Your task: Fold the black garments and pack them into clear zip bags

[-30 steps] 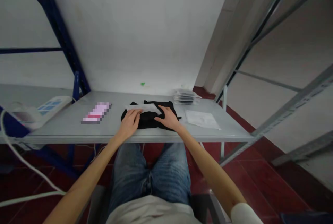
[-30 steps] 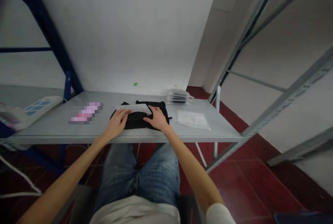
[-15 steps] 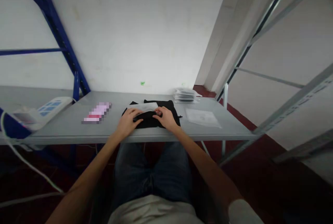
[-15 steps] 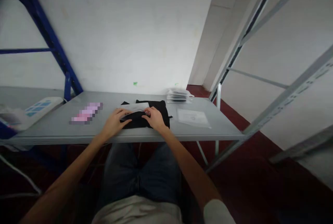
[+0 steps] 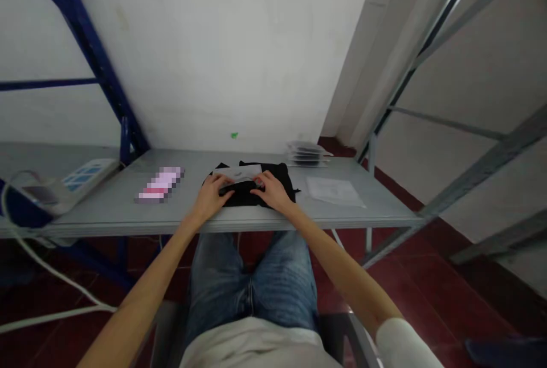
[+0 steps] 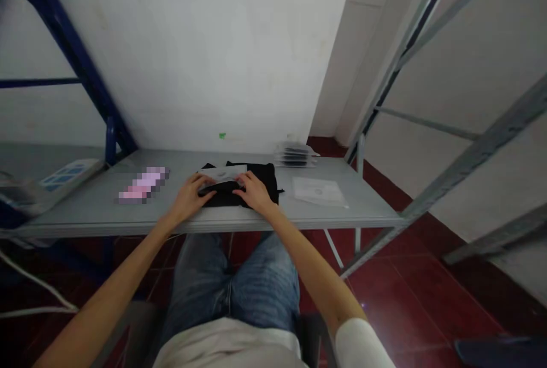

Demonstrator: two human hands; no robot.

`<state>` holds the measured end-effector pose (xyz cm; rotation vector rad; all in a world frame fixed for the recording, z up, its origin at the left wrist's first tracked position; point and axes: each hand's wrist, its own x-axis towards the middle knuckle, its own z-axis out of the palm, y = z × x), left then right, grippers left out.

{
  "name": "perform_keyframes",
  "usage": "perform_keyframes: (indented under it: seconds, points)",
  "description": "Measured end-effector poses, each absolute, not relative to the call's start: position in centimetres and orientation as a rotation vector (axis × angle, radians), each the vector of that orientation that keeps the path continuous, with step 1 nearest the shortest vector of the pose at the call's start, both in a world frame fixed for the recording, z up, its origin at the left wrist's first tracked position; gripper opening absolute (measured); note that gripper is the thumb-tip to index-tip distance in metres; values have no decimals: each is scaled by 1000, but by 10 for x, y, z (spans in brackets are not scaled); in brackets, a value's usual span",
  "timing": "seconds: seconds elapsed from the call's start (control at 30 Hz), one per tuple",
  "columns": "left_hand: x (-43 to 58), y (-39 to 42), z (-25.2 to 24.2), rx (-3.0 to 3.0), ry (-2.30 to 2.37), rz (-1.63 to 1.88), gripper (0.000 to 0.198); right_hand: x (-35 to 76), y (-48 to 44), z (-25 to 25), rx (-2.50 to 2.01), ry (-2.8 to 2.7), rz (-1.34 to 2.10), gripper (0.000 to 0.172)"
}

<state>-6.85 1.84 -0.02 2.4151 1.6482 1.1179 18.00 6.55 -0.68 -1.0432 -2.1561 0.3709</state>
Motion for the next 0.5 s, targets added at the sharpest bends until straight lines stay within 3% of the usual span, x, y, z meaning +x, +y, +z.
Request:
perform_keyframes:
  seconds: [0.2,0.5]
  points:
    - [-69,19,4,2517,1590,1014,32,187,70,-9,-1041,-2220,274,27]
    - [-61,36,8,2594,1675,1011,17,185,75,-9,-979,-2165,367,23]
